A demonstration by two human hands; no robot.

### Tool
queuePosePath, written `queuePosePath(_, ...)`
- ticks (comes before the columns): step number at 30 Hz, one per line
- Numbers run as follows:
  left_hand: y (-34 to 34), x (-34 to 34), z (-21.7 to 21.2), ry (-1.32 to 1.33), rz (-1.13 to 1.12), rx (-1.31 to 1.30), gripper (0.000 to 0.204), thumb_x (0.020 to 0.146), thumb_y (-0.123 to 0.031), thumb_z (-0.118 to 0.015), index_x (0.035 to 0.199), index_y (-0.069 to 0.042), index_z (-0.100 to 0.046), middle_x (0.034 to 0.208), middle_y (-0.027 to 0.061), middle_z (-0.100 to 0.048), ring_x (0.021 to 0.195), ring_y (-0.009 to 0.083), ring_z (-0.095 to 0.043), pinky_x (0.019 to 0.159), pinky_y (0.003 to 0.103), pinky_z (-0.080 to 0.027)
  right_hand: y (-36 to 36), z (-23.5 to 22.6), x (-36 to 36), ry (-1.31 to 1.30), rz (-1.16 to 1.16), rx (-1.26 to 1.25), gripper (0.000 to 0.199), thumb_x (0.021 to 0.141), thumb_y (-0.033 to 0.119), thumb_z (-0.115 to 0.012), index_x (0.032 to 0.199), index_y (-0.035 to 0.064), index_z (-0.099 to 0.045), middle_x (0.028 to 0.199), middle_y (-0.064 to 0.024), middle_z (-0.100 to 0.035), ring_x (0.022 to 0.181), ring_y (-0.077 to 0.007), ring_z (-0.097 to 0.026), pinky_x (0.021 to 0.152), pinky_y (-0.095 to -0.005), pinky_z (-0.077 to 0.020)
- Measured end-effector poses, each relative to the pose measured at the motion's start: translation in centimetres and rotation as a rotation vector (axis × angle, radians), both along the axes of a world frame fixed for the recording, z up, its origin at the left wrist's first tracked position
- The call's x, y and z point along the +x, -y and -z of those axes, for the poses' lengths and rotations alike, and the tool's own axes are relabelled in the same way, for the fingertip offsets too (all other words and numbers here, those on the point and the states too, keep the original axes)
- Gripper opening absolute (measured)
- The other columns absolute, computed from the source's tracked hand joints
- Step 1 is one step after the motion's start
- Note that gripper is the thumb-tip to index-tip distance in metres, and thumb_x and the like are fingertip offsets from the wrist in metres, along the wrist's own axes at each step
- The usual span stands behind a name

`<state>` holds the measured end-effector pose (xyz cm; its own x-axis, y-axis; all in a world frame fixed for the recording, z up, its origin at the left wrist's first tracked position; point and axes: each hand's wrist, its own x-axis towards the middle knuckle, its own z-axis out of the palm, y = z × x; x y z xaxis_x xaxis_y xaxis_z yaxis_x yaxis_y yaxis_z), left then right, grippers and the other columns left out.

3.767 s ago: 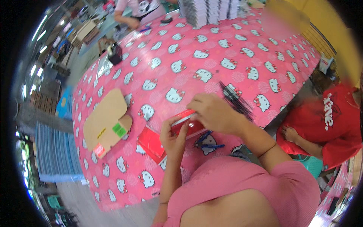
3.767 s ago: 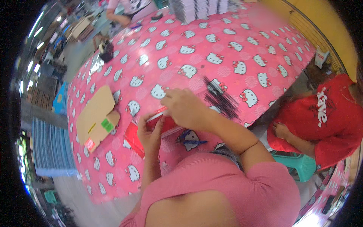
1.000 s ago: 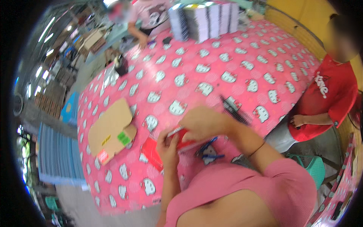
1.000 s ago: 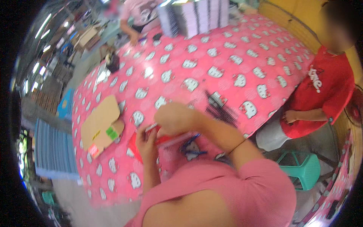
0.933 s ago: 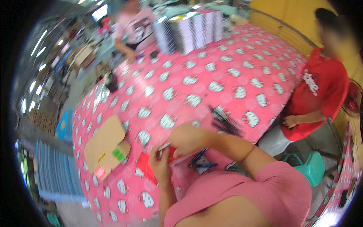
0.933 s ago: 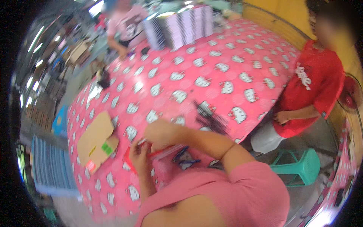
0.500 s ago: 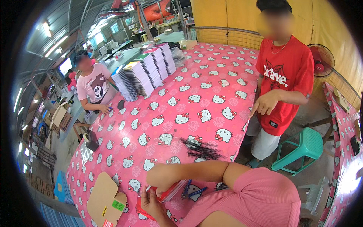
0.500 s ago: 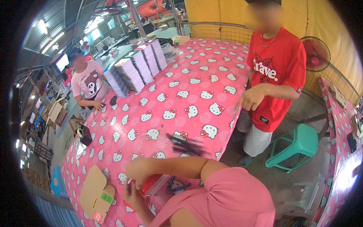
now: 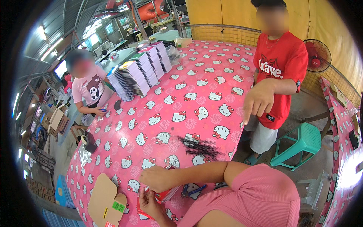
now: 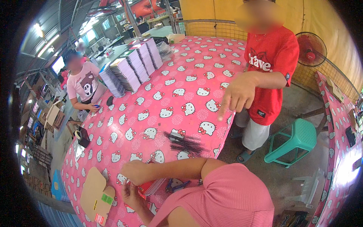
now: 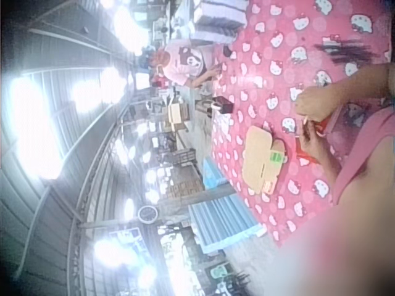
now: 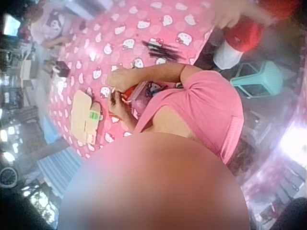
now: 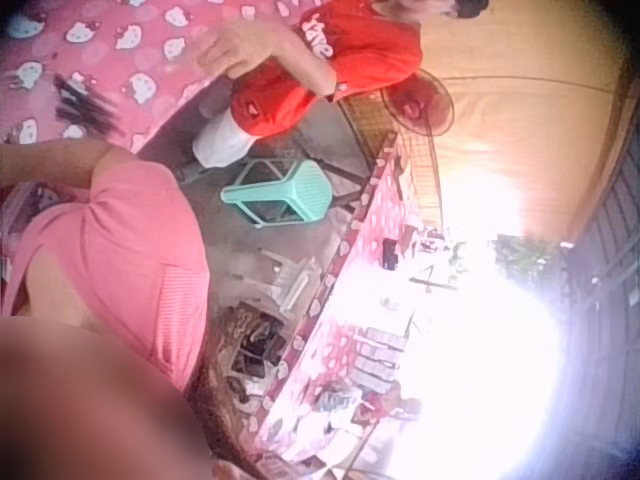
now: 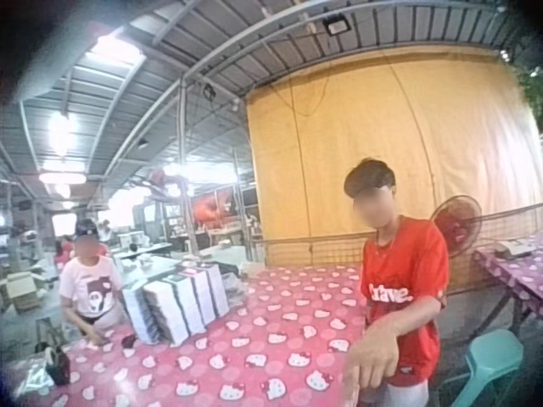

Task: The person retrieves red spiral-bound notebooks from a cardboard box and places them on a table. They then use a handheld stapler to attach a small white label to the spine of each notebook. The person repeats this process for several notebooks, stacking the finished items on the table.

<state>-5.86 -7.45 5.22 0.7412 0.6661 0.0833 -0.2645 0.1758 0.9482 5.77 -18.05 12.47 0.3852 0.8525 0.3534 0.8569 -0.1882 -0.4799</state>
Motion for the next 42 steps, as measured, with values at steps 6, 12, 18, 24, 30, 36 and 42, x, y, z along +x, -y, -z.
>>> queuePosePath(6,0.6,-0.1,-0.1,0.068,-0.009,0.001,0.03,0.084,0.004,-0.063,0.113,0.008,-0.057,0.091,0.0128,-0.065,0.083,0.0165,-0.063,0.077,0.027,-0.053,0.2,0.1,-0.1,-0.012,-0.043,-0.034,0.028,0.07,0.015,-0.069,0.088,-0.0027,-0.058,0.088,-0.0166,-0.058,0.086,-0.032,-0.06,0.07,-0.042,-0.0496)
queuePosePath(12,1.0,0.2,-0.6,0.064,-0.031,-0.007,0.031,0.084,0.003,-0.063,0.114,0.008,-0.057,0.094,0.0128,-0.065,0.083,0.0153,-0.063,0.074,0.026,-0.053,-0.2,-0.1,0.1,-0.044,0.003,-0.129,0.023,0.071,0.016,-0.067,0.084,-0.0016,-0.06,0.088,-0.0159,-0.059,0.087,-0.0316,-0.06,0.071,-0.0415,-0.0489)
queuePosePath(18,-0.1,0.0,-0.2,-0.073,-0.017,0.099,0.036,0.085,0.0,-0.061,0.118,0.009,-0.052,0.102,0.0119,-0.062,0.085,0.0172,-0.06,0.069,0.028,-0.048,-1.0,2.8,0.4,0.068,-0.017,0.183,0.02,0.07,0.017,-0.065,0.076,-0.002,-0.062,0.079,-0.0182,-0.061,0.076,-0.0334,-0.061,0.068,-0.0428,-0.0491)
queuePosePath(24,0.4,0.5,-0.9,-0.118,-0.083,0.268,0.025,0.083,0.001,-0.064,0.107,0.006,-0.062,0.096,0.0087,-0.066,0.087,0.0143,-0.061,0.079,0.027,-0.049,1.4,-0.5,1.0,0.108,0.042,-0.189,0.016,0.075,0.017,-0.059,0.08,0.0027,-0.065,0.084,-0.0162,-0.062,0.079,-0.0338,-0.061,0.068,-0.0438,-0.0498)
queuePosePath(30,1.7,1.5,-1.8,-0.058,-0.138,0.072,0.029,0.082,0.003,-0.065,0.11,0.005,-0.061,0.095,0.0102,-0.066,0.087,0.0133,-0.063,0.078,0.024,-0.05,1.4,-1.0,2.4,-0.054,-0.008,0.073,0.013,0.076,0.017,-0.061,0.08,0.0048,-0.059,0.084,-0.0127,-0.059,0.082,-0.0312,-0.059,0.072,-0.0406,-0.0472)
queuePosePath(36,1.3,1.9,-1.3,-0.074,-0.144,0.106,0.03,0.081,0.004,-0.065,0.111,0.005,-0.061,0.094,0.0097,-0.066,0.084,0.0124,-0.063,0.077,0.023,-0.05,1.2,-0.8,2.8,0.03,-0.026,-0.052,0.015,0.077,0.017,-0.061,0.087,0.0046,-0.06,0.085,-0.0122,-0.059,0.083,-0.0304,-0.059,0.072,-0.0406,-0.0475)
queuePosePath(42,1.5,1.4,-1.6,-0.049,-0.131,0.101,0.029,0.082,0.004,-0.064,0.111,0.005,-0.061,0.095,0.0107,-0.067,0.085,0.0128,-0.063,0.077,0.024,-0.051,1.2,-0.3,2.6,0.044,-0.046,0.122,0.017,0.076,0.018,-0.062,0.085,0.003,-0.06,0.085,-0.0123,-0.059,0.084,-0.03,-0.06,0.072,-0.0402,-0.048)
